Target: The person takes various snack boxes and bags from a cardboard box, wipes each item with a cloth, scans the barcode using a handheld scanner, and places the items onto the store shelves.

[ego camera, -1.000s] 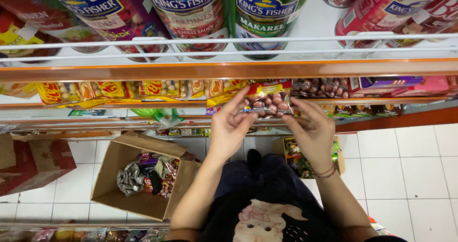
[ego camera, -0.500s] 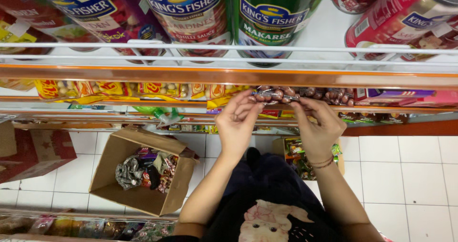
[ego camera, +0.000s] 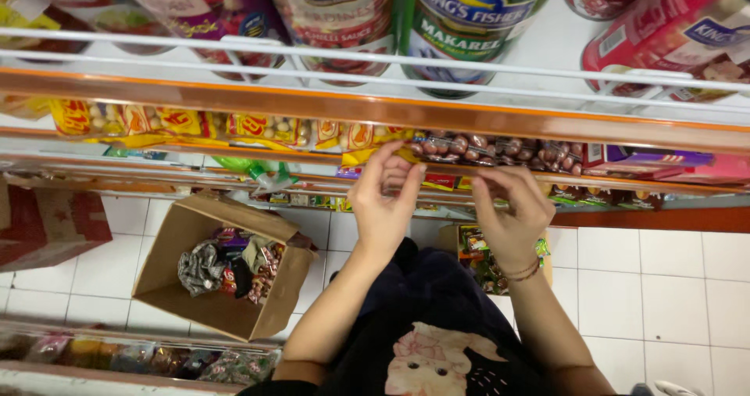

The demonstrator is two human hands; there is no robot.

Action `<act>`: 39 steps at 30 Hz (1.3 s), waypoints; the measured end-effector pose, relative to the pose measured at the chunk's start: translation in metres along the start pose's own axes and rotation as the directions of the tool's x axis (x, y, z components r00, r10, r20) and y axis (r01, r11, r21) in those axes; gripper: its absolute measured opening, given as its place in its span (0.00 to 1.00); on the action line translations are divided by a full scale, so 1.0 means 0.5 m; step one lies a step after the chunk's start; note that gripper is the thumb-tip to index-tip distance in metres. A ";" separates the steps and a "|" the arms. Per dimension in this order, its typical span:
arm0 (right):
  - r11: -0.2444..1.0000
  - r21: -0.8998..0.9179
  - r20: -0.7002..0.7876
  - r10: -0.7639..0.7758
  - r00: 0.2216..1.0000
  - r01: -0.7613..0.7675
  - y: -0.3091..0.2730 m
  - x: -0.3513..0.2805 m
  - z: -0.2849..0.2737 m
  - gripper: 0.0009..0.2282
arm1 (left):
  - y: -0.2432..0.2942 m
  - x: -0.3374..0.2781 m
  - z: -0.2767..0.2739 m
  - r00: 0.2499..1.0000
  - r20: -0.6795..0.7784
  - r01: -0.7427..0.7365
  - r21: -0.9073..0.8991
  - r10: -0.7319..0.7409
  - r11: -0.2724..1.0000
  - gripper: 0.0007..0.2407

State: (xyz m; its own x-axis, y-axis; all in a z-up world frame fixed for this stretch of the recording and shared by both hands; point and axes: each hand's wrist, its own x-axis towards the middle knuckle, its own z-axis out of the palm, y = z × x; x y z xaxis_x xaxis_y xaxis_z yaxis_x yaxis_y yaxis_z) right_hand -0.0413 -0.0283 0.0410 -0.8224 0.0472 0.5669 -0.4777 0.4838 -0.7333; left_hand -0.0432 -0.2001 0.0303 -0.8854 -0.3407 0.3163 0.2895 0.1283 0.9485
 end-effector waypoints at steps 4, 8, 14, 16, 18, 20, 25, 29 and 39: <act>0.991 0.129 0.162 0.027 0.986 -0.049 -0.018 -0.032 0.035 0.04 | 0.012 -0.021 -0.064 0.988 -0.088 -0.108 0.203 0.128 0.973 0.13; 0.878 0.421 0.395 0.047 0.917 -0.227 -0.044 -0.055 0.119 0.04 | 0.011 -0.046 -0.162 0.976 -0.214 0.018 0.230 0.032 0.973 0.10; 0.826 0.461 0.644 -0.059 0.763 -0.325 -0.103 -0.119 0.283 0.03 | -0.013 -0.140 -0.356 0.910 -0.411 0.195 0.302 -0.057 0.933 0.07; 0.820 0.461 0.694 -0.094 0.714 -0.340 -0.126 -0.151 0.352 0.03 | -0.024 -0.181 -0.432 0.882 -0.462 0.277 0.351 -0.093 0.894 0.06; 0.833 0.440 0.738 -0.121 0.664 -0.337 -0.150 -0.187 0.421 0.03 | -0.035 -0.219 -0.506 0.834 -0.530 0.379 0.350 -0.152 0.857 0.06; 0.847 0.411 0.776 -0.131 0.618 -0.337 -0.171 -0.232 0.492 0.03 | -0.055 -0.258 -0.584 0.783 -0.592 0.465 0.355 -0.190 0.811 0.06; 0.839 0.376 0.843 -0.134 0.521 -0.393 -0.167 -0.346 0.666 0.03 | -0.173 -0.346 -0.748 0.675 -0.703 0.611 0.362 -0.224 0.704 0.05; 0.889 0.241 0.887 -0.039 0.459 -0.389 -0.100 -0.439 0.803 0.03 | -0.357 -0.381 -0.827 0.600 -0.718 0.724 0.301 -0.352 0.621 0.06; 0.763 -0.024 0.941 0.236 0.244 -0.647 0.180 -0.644 1.082 0.05 | -0.938 -0.406 -0.848 0.536 -0.545 0.832 0.469 -0.644 0.296 0.18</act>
State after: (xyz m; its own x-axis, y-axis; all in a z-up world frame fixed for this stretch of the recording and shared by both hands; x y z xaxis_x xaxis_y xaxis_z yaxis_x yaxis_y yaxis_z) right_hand 0.0130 -0.4728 -0.4106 -0.6043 -0.6961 -0.3877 0.1747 0.3589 -0.9169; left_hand 0.1549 -0.5857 -0.4725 -0.4631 -0.7731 -0.4335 -0.8216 0.1910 0.5371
